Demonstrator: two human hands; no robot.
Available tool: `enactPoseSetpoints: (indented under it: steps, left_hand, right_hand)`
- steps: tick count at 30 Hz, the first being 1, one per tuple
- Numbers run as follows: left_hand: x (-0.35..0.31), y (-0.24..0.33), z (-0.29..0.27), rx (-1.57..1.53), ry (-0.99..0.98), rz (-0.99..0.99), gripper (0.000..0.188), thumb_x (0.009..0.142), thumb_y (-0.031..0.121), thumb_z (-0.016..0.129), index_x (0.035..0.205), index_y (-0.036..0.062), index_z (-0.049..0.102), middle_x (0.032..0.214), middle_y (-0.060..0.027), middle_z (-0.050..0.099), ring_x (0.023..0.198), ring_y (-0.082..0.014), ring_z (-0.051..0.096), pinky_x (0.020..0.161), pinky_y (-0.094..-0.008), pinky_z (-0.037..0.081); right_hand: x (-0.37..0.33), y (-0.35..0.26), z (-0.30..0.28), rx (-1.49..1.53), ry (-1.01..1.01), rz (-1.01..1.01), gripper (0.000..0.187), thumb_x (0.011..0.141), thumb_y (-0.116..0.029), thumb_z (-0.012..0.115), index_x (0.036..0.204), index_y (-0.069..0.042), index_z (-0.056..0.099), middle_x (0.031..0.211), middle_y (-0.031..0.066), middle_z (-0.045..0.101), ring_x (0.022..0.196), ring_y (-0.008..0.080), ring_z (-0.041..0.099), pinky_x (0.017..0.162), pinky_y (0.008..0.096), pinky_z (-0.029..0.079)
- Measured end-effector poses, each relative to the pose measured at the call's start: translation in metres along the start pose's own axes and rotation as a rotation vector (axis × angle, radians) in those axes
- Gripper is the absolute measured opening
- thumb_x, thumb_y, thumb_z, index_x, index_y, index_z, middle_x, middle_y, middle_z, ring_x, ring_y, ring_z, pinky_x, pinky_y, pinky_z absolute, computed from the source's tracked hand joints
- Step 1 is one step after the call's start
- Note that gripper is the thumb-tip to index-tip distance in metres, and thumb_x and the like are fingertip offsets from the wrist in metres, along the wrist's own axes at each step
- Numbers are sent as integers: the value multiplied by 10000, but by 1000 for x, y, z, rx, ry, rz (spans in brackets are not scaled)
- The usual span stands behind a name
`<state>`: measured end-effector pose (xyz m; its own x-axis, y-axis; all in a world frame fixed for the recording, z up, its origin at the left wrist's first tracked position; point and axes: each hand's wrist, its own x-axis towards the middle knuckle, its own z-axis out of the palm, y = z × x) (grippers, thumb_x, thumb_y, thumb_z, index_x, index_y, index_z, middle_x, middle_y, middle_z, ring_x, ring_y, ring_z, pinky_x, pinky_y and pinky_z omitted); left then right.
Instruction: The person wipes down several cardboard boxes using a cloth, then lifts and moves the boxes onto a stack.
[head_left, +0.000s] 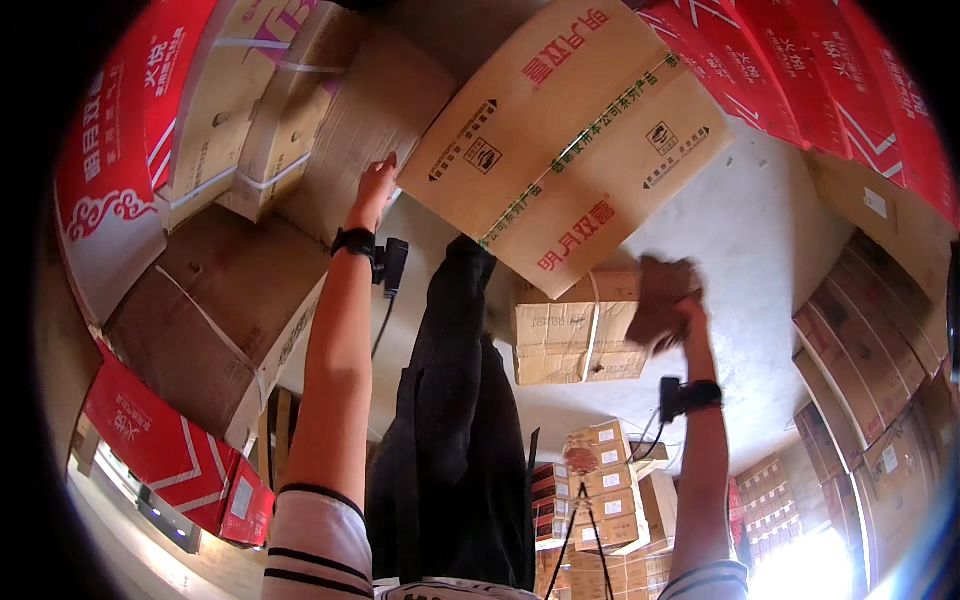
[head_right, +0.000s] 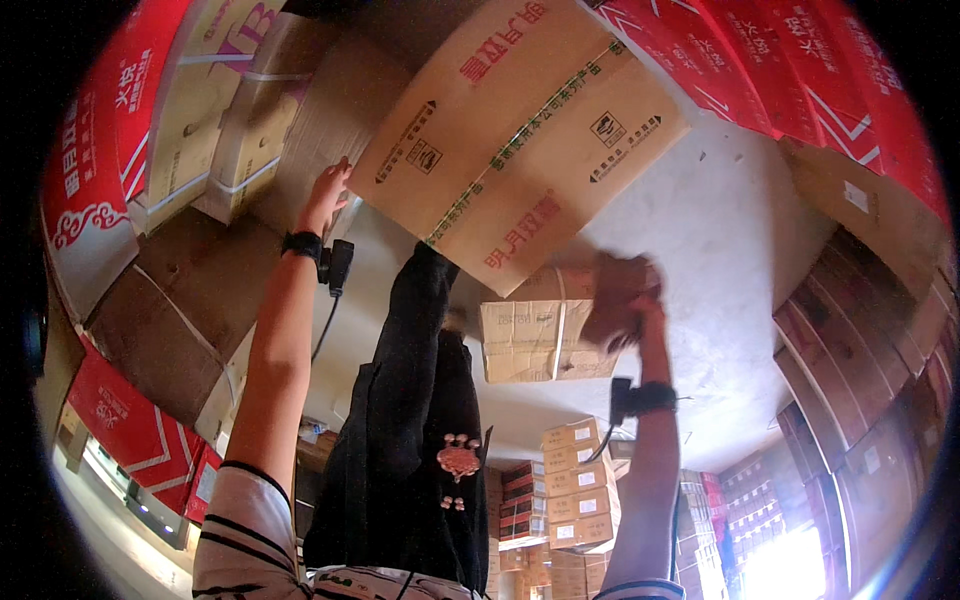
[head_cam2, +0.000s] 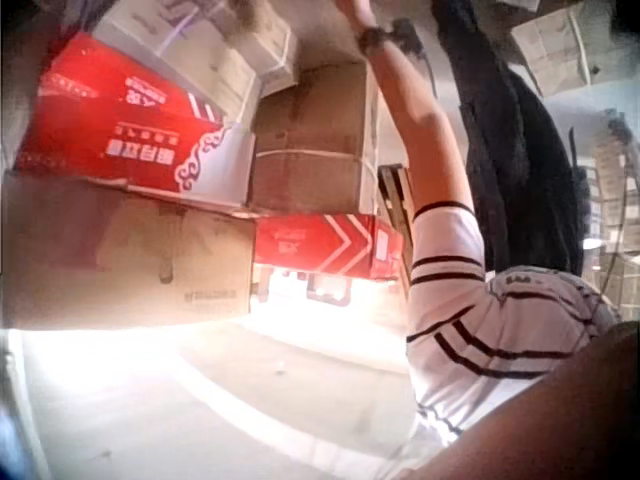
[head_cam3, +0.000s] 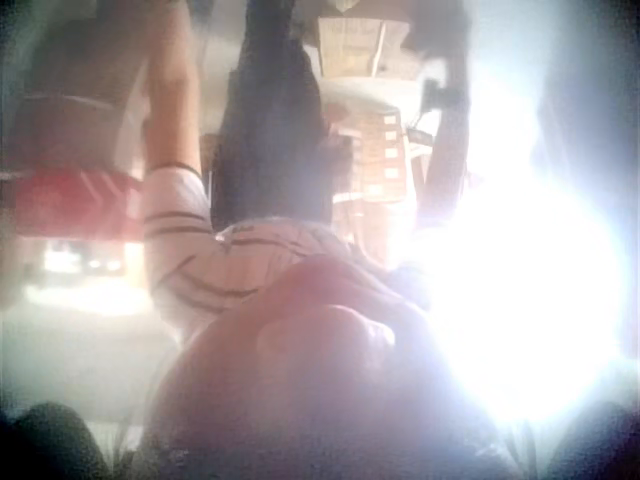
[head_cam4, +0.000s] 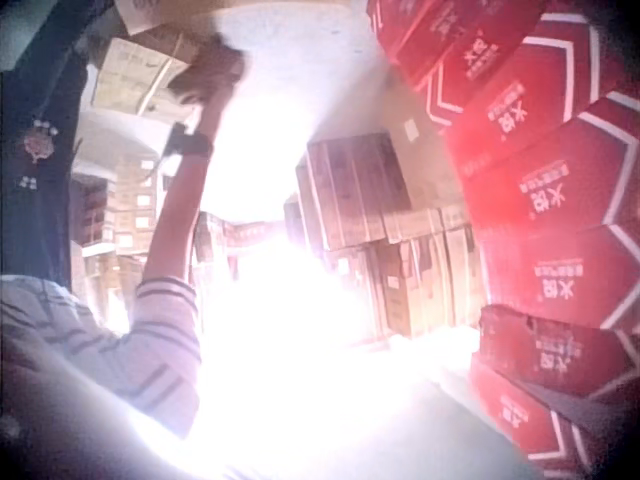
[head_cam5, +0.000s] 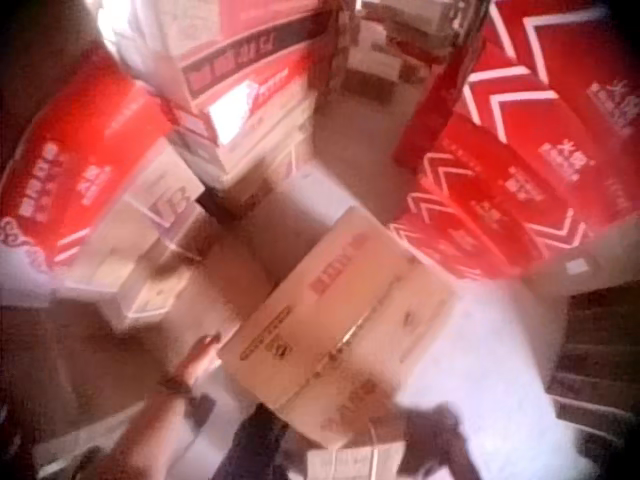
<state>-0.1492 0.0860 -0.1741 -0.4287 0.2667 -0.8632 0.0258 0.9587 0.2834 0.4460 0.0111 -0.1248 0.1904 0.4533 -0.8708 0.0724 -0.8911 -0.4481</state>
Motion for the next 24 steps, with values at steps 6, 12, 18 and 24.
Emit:
enactPoseSetpoints:
  steps: [6, 12, 18, 24]
  left_hand:
    - [8, -5, 29, -491, -159, -97, 442, 886, 438, 407, 1156, 108, 520, 1128, -39, 565, 1099, -182, 474, 906, -418, 360]
    - [9, 6, 48, -1124, -463, -63, 404, 898, 357, 396, 1145, 65, 529, 1123, -51, 564, 1060, -211, 499, 904, -371, 368]
    - [17, 1, 45, -1183, -639, -107, 395, 903, 324, 349, 1178, 82, 499, 1150, -95, 544, 1063, -252, 503, 900, -414, 397]
    - [35, -10, 43, -999, -460, 25, 361, 874, 314, 445, 1133, 83, 546, 1066, -54, 593, 993, -186, 544, 838, -329, 424]
  right_hand:
    - [52, -224, 37, 790, 62, -332, 534, 749, -272, 499, 1231, -53, 427, 1235, 120, 475, 1175, 296, 412, 987, 477, 327]
    - [93, -308, 104, 871, -76, -466, 558, 758, -307, 474, 1246, -45, 401, 1245, 144, 455, 1173, 317, 407, 1003, 469, 302]
    - [120, -310, 105, 630, -46, -382, 435, 728, -223, 508, 1109, -15, 499, 1096, 125, 550, 1035, 298, 504, 928, 414, 375]
    - [140, -316, 101, -202, 202, -479, 428, 739, -353, 545, 1008, -23, 593, 1045, 85, 571, 973, 199, 500, 840, 330, 359]
